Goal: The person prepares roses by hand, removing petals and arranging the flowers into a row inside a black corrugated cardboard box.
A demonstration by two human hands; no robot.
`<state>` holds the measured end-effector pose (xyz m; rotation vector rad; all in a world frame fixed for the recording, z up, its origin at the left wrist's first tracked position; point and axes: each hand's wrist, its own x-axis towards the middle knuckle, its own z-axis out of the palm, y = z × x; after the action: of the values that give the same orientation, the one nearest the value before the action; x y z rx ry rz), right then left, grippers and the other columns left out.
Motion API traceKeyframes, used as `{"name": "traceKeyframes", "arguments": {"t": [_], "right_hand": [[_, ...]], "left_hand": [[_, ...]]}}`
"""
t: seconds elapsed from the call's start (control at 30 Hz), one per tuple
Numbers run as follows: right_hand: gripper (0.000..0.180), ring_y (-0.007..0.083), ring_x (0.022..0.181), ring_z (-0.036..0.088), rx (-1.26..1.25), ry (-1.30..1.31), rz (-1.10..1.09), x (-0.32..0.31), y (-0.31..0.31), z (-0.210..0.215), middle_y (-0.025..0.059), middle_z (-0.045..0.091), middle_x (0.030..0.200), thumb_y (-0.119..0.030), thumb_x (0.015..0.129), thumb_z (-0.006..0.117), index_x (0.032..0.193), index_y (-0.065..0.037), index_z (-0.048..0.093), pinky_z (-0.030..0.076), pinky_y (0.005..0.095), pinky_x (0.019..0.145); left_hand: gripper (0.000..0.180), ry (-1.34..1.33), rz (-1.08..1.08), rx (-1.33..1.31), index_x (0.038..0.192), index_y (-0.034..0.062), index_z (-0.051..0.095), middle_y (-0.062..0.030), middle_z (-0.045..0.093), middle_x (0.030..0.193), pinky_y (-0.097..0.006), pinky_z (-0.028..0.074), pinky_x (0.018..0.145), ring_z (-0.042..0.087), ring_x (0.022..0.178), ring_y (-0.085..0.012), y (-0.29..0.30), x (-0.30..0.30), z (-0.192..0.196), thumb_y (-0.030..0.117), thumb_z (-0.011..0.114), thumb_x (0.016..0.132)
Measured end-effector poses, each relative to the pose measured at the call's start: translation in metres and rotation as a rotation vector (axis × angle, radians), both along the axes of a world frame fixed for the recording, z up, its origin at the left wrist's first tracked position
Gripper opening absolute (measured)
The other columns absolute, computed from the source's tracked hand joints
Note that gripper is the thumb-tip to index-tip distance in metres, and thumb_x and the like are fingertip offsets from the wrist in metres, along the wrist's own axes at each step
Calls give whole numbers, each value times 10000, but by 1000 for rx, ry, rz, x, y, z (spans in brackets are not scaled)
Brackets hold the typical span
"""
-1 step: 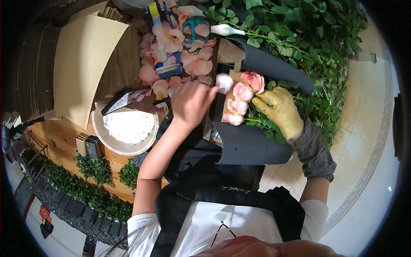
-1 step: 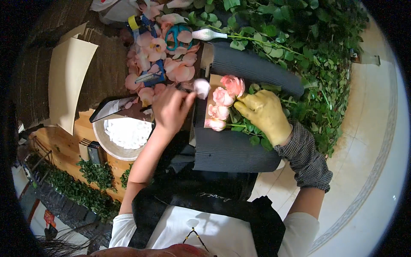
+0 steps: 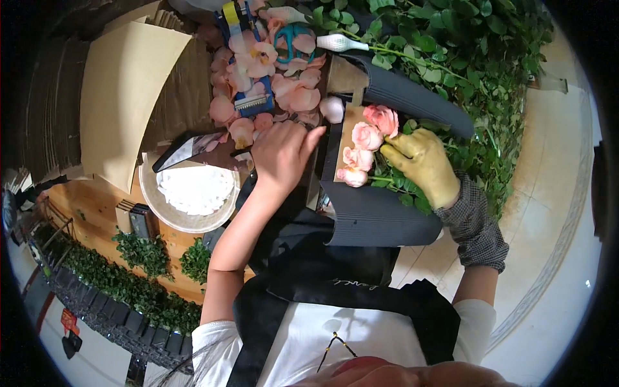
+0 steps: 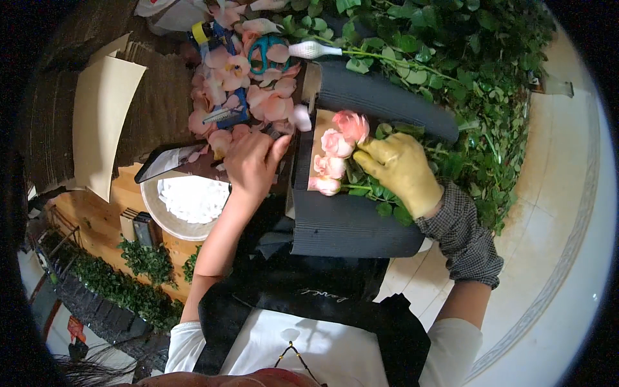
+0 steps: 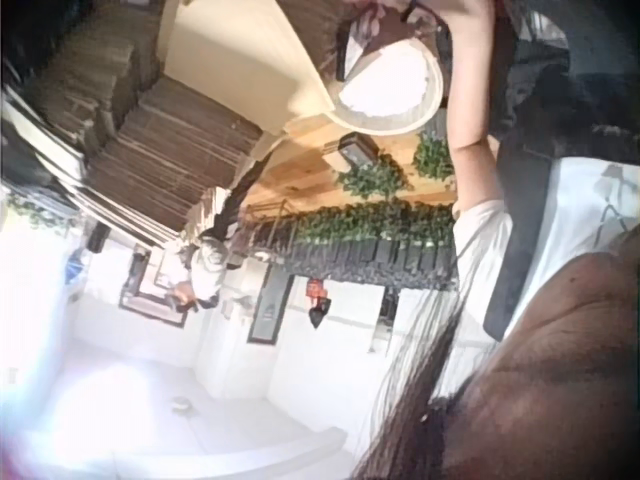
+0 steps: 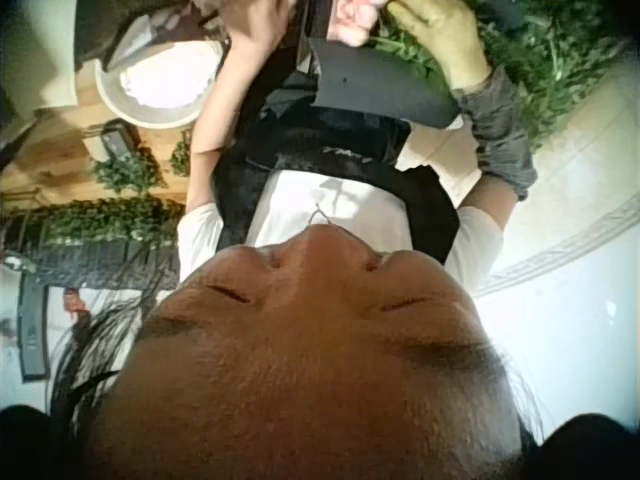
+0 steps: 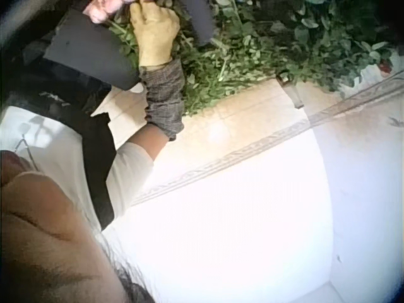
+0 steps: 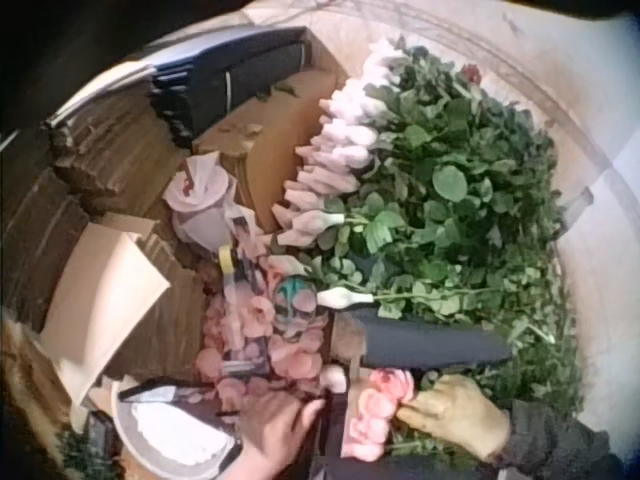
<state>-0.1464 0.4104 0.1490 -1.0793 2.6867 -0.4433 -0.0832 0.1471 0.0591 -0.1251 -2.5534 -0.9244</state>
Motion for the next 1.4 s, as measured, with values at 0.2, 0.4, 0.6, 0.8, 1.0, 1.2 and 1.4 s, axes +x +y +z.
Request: {"name": "traceKeyframes", "arguments": {"t": [0.2,0.4,0.6,0.8,1.0,1.2,1.4], "right_hand": [[342,278,614,587,18,-389,-165,9,-13,67,120,645,705,-171,854,749,1150,-9,695,487,384,664],[153,219,562,623,353,85,91,27,-23,9,41,594,600,-188,794,729,832,-90,618,473,388,553],[145,253,583,623,182,93,75,22,-13,0,67,602,611,-167,788,717,766,-87,597,490,397,565],[116,254,583,570,-91,-532,-161,13,5,23,116,586,670,-82,836,652,848,11,583,472,366,588],[127,234,742,552,-62,-632,-269,16,1,34,91,630,750,-100,858,624,916,12,640,469,374,726],[93,200,673,530,-154,-721,-398,18,3,31,81,609,715,-66,828,622,880,12,625,455,345,645],[158,182,683,559,-114,-708,-356,15,12,23,80,627,758,-73,818,634,960,-13,666,460,341,641]], "left_hand": [[157,-264,38,368,904,19,668,-123,663,787,-381,511,601,652,682,-322,-1,25,16,165,722,923],[227,-617,-21,459,853,-2,663,-157,628,721,-368,483,569,617,614,-318,6,29,34,196,694,959],[213,-563,-61,670,918,-14,677,-65,667,737,-279,479,611,600,655,-112,10,33,28,179,648,1004],[204,-234,-490,489,1035,25,703,-115,709,947,-365,549,774,690,866,-294,7,2,21,112,755,858],[318,-135,-656,222,927,68,663,-86,659,801,-415,527,691,675,786,-296,15,-24,46,280,797,730],[352,-13,-622,269,972,98,664,-91,579,984,-401,531,722,617,913,-297,29,-31,32,300,821,731],[311,23,-602,457,943,99,670,-100,536,967,-407,505,749,569,904,-309,41,-30,23,269,839,745]]}}
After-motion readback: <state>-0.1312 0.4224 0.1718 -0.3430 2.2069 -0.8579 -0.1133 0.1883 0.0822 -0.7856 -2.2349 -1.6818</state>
